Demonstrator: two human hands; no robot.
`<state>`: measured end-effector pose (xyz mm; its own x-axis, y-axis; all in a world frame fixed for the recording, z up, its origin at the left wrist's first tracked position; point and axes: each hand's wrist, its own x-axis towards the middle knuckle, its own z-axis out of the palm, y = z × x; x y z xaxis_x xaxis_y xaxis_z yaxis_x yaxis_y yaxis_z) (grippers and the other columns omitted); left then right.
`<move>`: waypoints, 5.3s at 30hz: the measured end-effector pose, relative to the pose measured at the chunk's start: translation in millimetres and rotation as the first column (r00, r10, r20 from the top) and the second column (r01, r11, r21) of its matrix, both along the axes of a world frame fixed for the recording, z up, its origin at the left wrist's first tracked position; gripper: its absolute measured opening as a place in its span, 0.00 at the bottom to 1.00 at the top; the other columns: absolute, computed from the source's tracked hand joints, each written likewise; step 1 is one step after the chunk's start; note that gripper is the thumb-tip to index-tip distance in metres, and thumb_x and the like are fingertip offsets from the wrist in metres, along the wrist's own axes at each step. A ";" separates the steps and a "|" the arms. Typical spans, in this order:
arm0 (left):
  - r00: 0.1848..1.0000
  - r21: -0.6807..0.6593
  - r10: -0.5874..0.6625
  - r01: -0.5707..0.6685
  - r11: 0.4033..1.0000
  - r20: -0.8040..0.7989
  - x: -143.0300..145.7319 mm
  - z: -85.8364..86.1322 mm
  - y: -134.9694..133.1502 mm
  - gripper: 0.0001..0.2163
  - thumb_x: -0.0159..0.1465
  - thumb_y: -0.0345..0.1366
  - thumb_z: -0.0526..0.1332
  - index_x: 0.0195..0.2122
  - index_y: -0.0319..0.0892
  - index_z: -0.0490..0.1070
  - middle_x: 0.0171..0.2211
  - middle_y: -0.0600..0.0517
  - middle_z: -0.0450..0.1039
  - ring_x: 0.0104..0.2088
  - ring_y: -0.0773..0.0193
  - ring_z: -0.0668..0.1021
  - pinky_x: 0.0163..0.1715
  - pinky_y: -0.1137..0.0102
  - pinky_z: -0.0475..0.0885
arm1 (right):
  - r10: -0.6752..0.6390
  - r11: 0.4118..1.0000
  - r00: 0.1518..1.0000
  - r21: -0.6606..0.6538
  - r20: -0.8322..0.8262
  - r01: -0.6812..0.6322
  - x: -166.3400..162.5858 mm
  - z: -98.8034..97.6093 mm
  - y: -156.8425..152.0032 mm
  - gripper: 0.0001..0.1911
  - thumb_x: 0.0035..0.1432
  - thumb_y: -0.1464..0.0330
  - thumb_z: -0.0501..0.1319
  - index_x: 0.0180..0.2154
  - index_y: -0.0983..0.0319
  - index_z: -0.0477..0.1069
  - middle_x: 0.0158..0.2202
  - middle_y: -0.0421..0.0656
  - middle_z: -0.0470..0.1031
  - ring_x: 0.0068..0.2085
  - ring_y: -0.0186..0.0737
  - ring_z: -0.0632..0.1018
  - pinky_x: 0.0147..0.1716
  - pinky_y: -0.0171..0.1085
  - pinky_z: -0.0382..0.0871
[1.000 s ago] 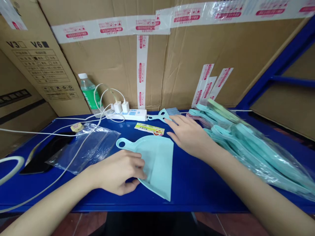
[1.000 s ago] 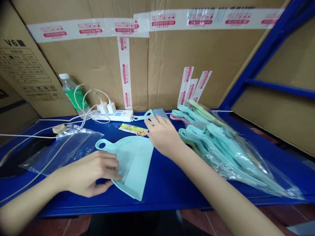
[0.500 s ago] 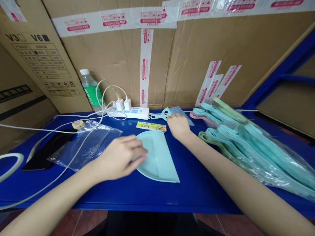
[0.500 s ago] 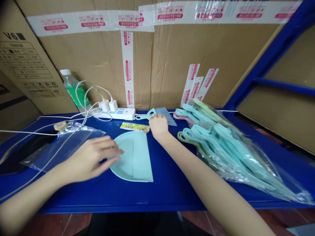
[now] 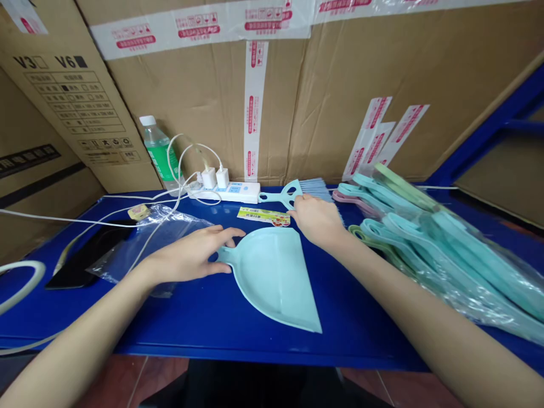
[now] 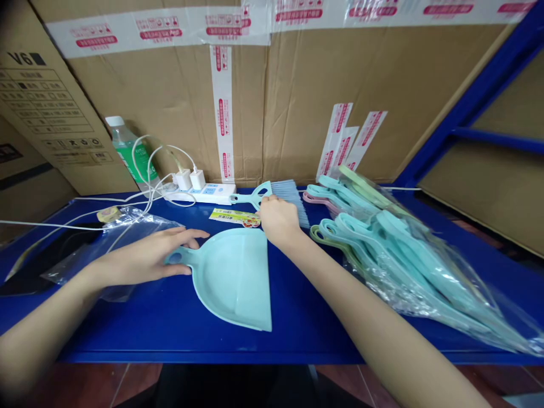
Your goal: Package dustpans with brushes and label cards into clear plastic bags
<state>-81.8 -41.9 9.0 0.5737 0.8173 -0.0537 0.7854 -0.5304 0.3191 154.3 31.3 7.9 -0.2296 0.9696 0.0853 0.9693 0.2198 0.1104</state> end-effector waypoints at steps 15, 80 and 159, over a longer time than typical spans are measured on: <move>0.981 0.264 0.074 -0.121 0.957 0.179 3.4 9.1 0.4 0.21 0.58 0.48 0.70 0.48 0.43 0.70 0.42 0.50 0.77 0.41 0.57 0.77 0.42 0.65 0.71 | 0.408 0.889 0.891 -0.137 -0.198 -0.437 -1.5 14.1 -67.2 0.10 0.66 0.63 0.58 0.35 0.61 0.74 0.35 0.43 0.81 0.36 0.44 0.80 0.29 0.37 0.57; 0.886 -0.632 0.256 0.052 0.773 0.386 2.8 -21.8 21.1 0.18 0.64 0.51 0.59 0.34 0.38 0.69 0.23 0.57 0.65 0.18 0.74 0.64 0.14 0.79 0.57 | 0.440 0.747 0.875 -0.458 -0.203 -0.481 17.5 -17.1 -32.6 0.55 0.56 0.39 0.54 0.71 0.63 0.37 0.72 0.59 0.29 0.69 0.70 0.33 0.62 0.71 0.35; 0.965 -0.396 0.255 -0.211 0.894 0.063 -6.1 -9.6 24.2 0.21 0.66 0.56 0.46 0.30 0.43 0.63 0.27 0.55 0.63 0.28 0.64 0.68 0.29 0.71 0.66 | -0.121 0.741 0.466 -0.392 -0.876 -0.545 45.5 -36.8 -51.0 0.27 0.56 0.67 0.61 0.58 0.62 0.72 0.33 0.42 0.78 0.26 0.36 0.76 0.22 0.37 0.75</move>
